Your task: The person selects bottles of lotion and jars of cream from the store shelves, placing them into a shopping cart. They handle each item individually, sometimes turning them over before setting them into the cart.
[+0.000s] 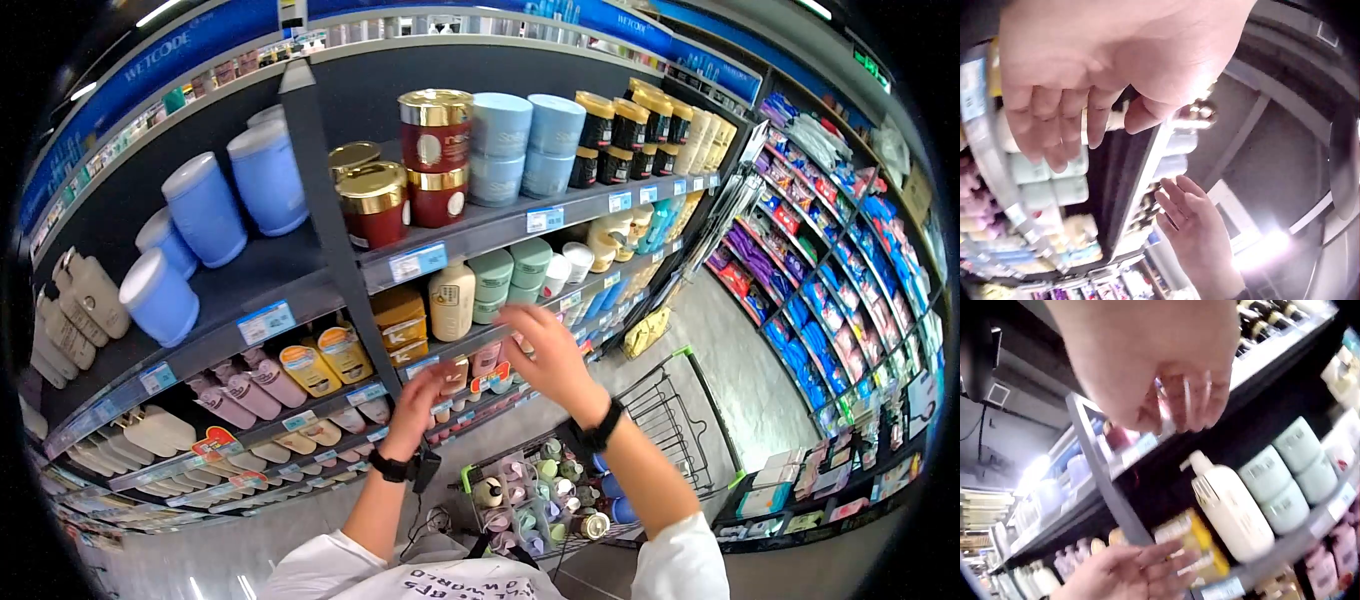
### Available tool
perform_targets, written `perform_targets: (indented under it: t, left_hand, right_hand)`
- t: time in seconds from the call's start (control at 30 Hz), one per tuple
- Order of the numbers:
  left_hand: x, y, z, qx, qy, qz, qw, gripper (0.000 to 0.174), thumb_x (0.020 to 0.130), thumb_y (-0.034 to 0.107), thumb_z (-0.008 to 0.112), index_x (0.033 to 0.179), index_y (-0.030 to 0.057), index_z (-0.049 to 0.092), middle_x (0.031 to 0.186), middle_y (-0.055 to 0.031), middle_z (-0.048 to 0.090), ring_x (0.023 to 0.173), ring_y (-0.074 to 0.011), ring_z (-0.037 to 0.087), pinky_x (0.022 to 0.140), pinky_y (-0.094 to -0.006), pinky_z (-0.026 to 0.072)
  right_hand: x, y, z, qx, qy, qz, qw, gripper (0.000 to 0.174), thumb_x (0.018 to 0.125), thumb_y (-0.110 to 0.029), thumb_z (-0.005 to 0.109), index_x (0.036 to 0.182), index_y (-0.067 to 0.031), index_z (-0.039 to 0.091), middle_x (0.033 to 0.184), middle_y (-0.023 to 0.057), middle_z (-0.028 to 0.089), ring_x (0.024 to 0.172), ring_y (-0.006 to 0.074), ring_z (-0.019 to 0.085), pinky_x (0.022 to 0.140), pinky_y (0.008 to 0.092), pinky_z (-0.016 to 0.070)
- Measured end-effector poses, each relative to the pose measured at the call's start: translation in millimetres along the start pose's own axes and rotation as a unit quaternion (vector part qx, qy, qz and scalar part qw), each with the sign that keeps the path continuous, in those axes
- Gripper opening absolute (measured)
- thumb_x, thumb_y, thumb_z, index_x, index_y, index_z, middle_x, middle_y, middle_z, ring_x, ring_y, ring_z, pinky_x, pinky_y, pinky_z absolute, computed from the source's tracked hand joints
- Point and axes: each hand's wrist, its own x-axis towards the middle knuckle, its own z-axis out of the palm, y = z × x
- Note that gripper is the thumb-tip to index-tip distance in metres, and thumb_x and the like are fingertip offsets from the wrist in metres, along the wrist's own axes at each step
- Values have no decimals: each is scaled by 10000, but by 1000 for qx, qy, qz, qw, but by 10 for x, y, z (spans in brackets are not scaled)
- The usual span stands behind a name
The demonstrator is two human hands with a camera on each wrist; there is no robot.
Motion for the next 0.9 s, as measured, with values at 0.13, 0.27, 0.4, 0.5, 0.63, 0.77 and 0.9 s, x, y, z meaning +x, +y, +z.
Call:
perform_targets:
  t: [0.13,0.27,0.4,0.5,0.63,0.77,0.9]
  left_hand:
    - [-42,861,-137,-55,37,118,991,438,1005,216,420,1410,50,436,1380,-68,538,1206,-191,562,971,-311,441]
    - [9,1256,-166,-76,35,186,979,512,1003,187,413,1487,50,319,1477,-91,435,1264,-199,522,983,-310,445]
    - [26,1402,-165,-121,7,191,974,580,1003,213,460,1521,54,253,1532,-81,363,1292,-179,493,973,-276,422]
    - [34,1408,-193,-139,-14,190,972,584,1004,203,452,1523,44,236,1539,-83,352,1300,-183,487,980,-277,417]
    - [31,1425,-209,-158,-30,187,969,597,1006,206,449,1526,31,214,1543,-77,347,1307,-186,481,987,-287,415]
    - [41,1441,-197,-164,-38,179,969,598,1005,205,444,1525,24,210,1543,-77,346,1303,-188,485,990,-291,418]
    - [95,1421,-114,-194,-47,171,965,588,999,200,425,1522,34,212,1522,-85,377,1273,-199,511,987,-306,433]
  right_hand:
    - [921,-588,212,-75,75,-146,984,438,785,-36,626,1217,-82,578,1293,124,554,1169,346,535,968,414,460]
    - [1490,-804,450,-147,153,-163,964,538,758,-68,651,1278,-40,515,1335,171,514,1248,356,482,1029,420,431]
    - [1791,-750,513,-236,103,-189,947,648,726,-99,699,1324,-11,463,1380,211,476,1299,363,443,1076,420,394]
    - [1833,-707,531,-260,11,-168,951,724,688,-133,771,1323,-8,448,1395,225,465,1315,373,429,1091,416,379]
    - [1742,-796,531,-283,52,-185,940,591,685,-103,781,1179,23,482,1376,218,483,1298,356,449,1065,401,405]
    - [1727,-825,489,-267,54,-180,945,601,682,-84,777,1185,11,463,1350,216,492,1295,377,441,1071,401,399]
    - [1660,-860,432,-208,30,-151,966,562,673,-94,777,1133,0,469,1294,203,507,1256,385,460,1053,403,409]
